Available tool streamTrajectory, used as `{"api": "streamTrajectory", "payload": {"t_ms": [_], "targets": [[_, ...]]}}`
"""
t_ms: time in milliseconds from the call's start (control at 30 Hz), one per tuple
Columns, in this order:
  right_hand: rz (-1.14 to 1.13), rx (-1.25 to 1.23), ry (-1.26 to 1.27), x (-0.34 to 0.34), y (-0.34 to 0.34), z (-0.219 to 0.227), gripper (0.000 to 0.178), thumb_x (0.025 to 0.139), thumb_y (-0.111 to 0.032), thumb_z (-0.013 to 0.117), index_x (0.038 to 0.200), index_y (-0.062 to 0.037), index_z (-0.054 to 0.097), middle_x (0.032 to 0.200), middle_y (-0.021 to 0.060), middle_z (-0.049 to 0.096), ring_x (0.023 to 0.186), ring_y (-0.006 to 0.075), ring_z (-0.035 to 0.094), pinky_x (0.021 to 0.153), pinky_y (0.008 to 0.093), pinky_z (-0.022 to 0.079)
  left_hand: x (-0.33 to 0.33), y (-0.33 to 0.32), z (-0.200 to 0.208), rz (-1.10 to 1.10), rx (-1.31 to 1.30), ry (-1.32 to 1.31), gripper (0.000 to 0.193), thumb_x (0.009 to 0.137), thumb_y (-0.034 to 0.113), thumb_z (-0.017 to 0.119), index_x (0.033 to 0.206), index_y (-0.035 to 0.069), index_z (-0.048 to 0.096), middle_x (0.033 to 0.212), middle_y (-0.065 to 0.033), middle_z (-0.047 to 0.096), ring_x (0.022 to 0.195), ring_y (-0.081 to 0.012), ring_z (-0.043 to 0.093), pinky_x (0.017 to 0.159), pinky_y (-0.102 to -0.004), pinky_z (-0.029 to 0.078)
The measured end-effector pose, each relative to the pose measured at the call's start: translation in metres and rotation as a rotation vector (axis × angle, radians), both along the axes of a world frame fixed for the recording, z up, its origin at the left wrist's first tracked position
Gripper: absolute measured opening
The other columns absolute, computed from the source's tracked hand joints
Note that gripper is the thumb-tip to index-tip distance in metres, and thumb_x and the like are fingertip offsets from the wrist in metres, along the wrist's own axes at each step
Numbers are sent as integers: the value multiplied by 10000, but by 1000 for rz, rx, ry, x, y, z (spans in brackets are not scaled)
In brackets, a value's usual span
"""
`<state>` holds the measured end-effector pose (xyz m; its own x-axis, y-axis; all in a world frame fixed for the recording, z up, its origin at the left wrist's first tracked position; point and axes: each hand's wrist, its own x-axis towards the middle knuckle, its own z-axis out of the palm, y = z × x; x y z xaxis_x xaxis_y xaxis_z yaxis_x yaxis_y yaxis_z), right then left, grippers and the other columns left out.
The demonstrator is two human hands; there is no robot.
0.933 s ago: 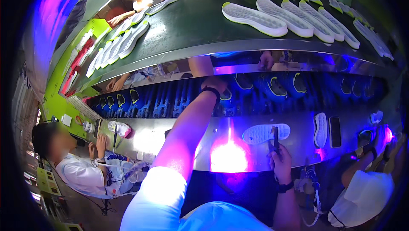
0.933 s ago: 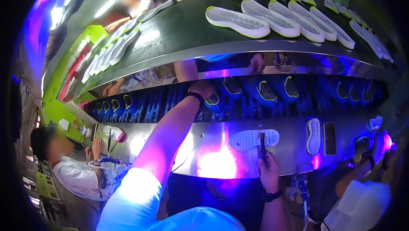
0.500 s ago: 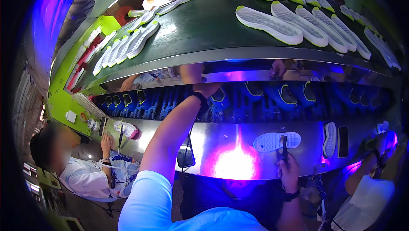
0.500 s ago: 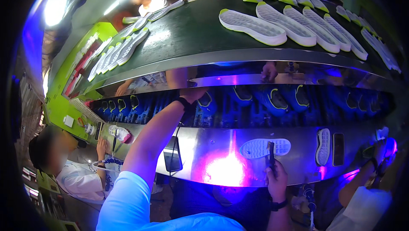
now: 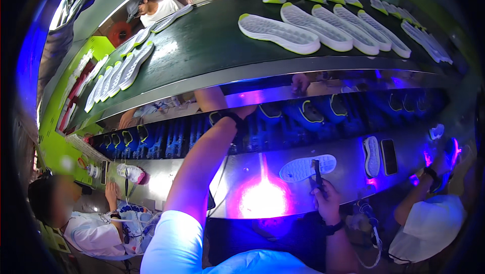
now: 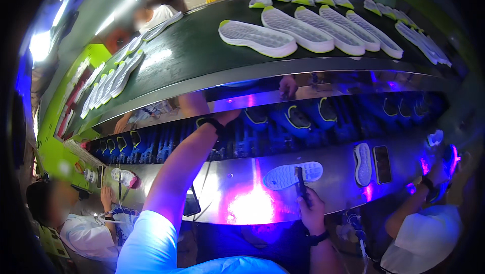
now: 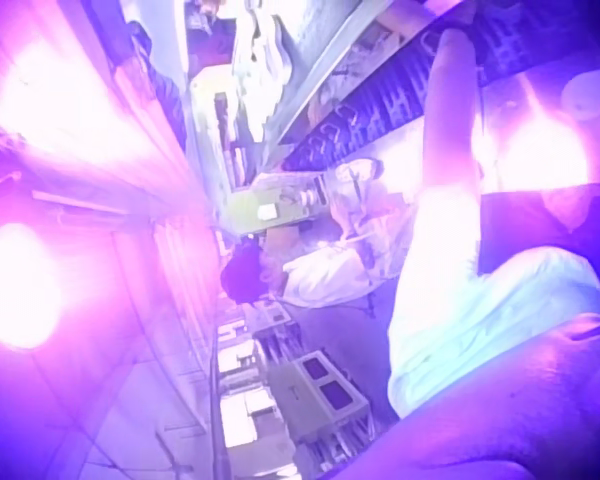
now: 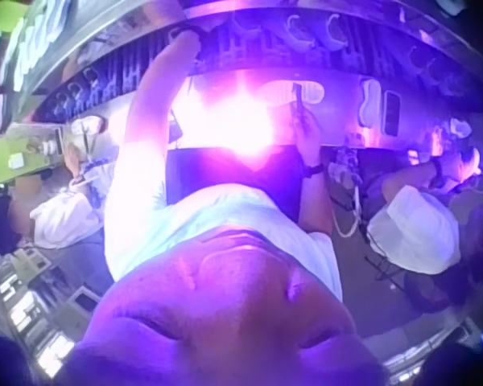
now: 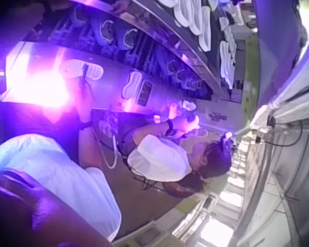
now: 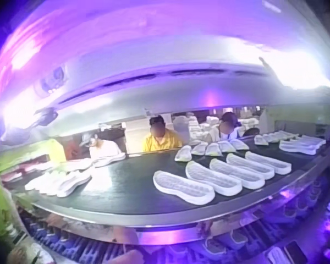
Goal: Applying liquid to shoe components and inspecting them under a lamp on a production line.
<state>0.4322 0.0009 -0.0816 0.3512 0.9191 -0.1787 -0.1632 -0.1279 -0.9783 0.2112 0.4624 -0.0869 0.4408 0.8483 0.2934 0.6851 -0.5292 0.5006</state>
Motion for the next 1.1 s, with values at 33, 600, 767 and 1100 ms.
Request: {"api": "streamTrajectory", "payload": {"t_ms": [33, 600, 767, 1100], "targets": [[-1, 4, 11, 2, -2, -1, 370, 982, -14, 621, 1350, -8, 573, 877, 22, 654, 557, 41, 529, 476, 216, 422, 21, -9, -6, 29, 11, -11, 403, 981, 401, 591, 1238, 104, 681, 1255, -168, 690, 1217, -338, 629, 1017, -463, 503], [-10, 59, 23, 28, -63, -5, 382, 1009, -31, 578, 1387, -12, 529, 871, 53, 659, 561, 49, 534, 473, 208, 430, -45, -289, 77, -282, -1096, -1131, 343, 931, 36, 639, 1264, -14, 575, 1165, -166, 699, 1029, -300, 716, 892, -430, 593], [22, 9, -1, -22, -78, -1, 371, 992, -30, 602, 1363, -23, 576, 870, 32, 670, 592, 58, 561, 509, 222, 450, -107, -385, 88, -111, -1211, -1148, 460, 945, 182, 707, 1351, 36, 548, 1216, -94, 668, 1110, -234, 675, 998, -384, 542], [80, 39, -387, -168, -124, 18, 354, 936, -26, 696, 1287, 3, 664, 1074, 83, 731, 980, 140, 678, 899, 291, 524, -239, -479, 42, -161, 157, -258, 839, 693, 428, 894, 1346, 40, 537, 1301, -160, 598, 1227, -373, 555, 1071, -538, 410]]}}
